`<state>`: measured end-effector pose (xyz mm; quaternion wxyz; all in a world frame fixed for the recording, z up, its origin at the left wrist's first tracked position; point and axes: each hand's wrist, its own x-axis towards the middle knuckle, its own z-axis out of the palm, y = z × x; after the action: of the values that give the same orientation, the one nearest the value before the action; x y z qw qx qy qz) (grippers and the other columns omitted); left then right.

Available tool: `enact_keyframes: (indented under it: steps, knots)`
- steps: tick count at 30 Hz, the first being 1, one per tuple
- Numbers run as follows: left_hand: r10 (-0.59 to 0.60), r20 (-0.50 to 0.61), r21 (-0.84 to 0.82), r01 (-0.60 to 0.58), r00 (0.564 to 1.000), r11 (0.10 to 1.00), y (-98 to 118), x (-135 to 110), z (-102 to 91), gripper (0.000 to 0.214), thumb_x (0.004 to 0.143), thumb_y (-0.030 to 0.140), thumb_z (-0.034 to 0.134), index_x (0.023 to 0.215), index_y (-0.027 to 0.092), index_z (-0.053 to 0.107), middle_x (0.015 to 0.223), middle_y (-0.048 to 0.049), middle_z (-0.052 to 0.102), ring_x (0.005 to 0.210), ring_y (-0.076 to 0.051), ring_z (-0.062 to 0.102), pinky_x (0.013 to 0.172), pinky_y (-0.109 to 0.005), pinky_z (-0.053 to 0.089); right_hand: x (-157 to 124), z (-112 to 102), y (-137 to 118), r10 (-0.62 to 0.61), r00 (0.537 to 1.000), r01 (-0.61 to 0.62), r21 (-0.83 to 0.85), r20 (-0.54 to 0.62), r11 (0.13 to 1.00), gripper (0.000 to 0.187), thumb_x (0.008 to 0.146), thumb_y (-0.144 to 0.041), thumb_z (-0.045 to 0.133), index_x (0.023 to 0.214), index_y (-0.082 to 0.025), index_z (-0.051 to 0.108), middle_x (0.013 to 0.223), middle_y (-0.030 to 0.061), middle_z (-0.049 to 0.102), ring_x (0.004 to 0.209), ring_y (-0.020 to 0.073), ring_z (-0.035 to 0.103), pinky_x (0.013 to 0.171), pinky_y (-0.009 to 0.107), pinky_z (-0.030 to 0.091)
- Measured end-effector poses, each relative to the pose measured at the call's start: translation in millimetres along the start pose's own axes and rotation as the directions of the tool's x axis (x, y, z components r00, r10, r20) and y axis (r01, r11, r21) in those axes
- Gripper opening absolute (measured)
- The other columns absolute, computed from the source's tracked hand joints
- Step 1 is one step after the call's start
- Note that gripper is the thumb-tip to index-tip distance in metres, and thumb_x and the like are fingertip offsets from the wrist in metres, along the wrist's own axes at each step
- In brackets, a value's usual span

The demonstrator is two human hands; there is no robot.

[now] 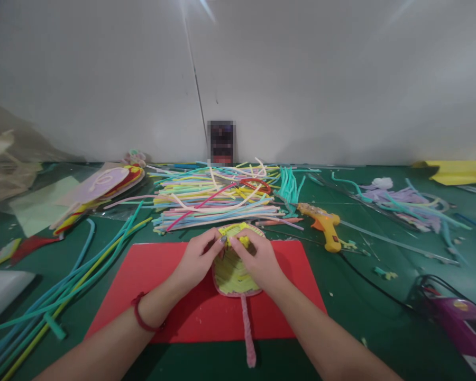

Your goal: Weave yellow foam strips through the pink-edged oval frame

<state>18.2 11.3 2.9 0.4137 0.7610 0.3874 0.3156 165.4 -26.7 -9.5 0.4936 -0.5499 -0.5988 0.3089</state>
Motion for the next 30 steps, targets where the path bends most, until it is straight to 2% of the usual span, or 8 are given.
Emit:
enact_keyframes:
  steps: [3,7,12,15,23,30]
  knots:
    - [0.015,0.009,0.029,-0.015,1.000,0.999,-1.4,0.7,-0.1,0.028,0.086,0.028,0.039,0.060,0.017,0.042,0.057,0.0027,0.047,0.056,-0.011,0.043,0.056,-0.022,0.032,-0.3,-0.1,-0.5,-0.012,1.000,0.011,-0.035,-0.008,0.999,0.020,0.082,-0.034,0.051,0.069,-0.019,0.053,0.065,0.0000,0.054,0.063,0.0137,0.050,0.060,0.025,0.039]
    - [0.034,-0.051,0.146,-0.026,0.998,0.989,-1.8,1.8,-0.1,0.028,0.085,0.026,0.041,0.058,0.018,0.042,0.058,0.0023,0.049,0.059,-0.012,0.045,0.061,-0.024,0.032,0.6,1.1,-0.2,0.028,0.999,-0.029,-0.059,-0.017,0.998,0.021,0.081,-0.036,0.053,0.068,-0.019,0.055,0.066,0.0009,0.057,0.064,0.0151,0.052,0.060,0.026,0.041]
    - [-0.029,-0.121,0.061,0.036,0.992,0.998,-1.5,1.5,-1.3,0.029,0.085,0.029,0.040,0.059,0.018,0.043,0.056,0.0026,0.049,0.058,-0.012,0.046,0.060,-0.024,0.034,2.7,2.4,1.5,0.124,0.991,-0.118,0.093,-0.055,0.989,0.022,0.079,-0.041,0.053,0.078,-0.019,0.056,0.073,0.0023,0.061,0.069,0.0163,0.057,0.063,0.026,0.045]
    - [-0.035,-0.103,0.026,0.038,0.994,0.999,-1.0,0.7,-1.8,0.027,0.083,0.025,0.040,0.057,0.018,0.042,0.054,0.0030,0.047,0.056,-0.011,0.046,0.058,-0.023,0.034,2.8,1.8,2.5,0.147,0.986,-0.136,0.124,-0.083,0.983,0.023,0.080,-0.042,0.051,0.075,-0.020,0.053,0.067,0.0012,0.060,0.065,0.0156,0.056,0.060,0.025,0.045]
    - [0.041,-0.027,0.093,-0.039,0.999,0.995,0.6,1.7,-1.2,0.031,0.086,0.027,0.039,0.059,0.017,0.052,0.063,-0.0002,0.058,0.065,-0.013,0.053,0.065,-0.024,0.038,2.5,0.5,1.5,0.040,0.997,-0.039,0.006,-0.063,0.999,0.022,0.081,-0.039,0.051,0.071,-0.019,0.056,0.070,0.0014,0.057,0.067,0.0151,0.054,0.062,0.026,0.043]
    - [0.018,-0.025,0.150,-0.014,1.000,0.989,0.4,3.2,-1.6,0.032,0.086,0.025,0.040,0.059,0.017,0.054,0.064,-0.0001,0.061,0.065,-0.013,0.054,0.068,-0.026,0.039,2.1,2.9,2.8,0.065,0.994,-0.051,0.144,-0.092,0.988,0.016,0.081,-0.036,0.054,0.082,-0.020,0.055,0.077,0.0034,0.058,0.073,0.0162,0.055,0.065,0.028,0.046]
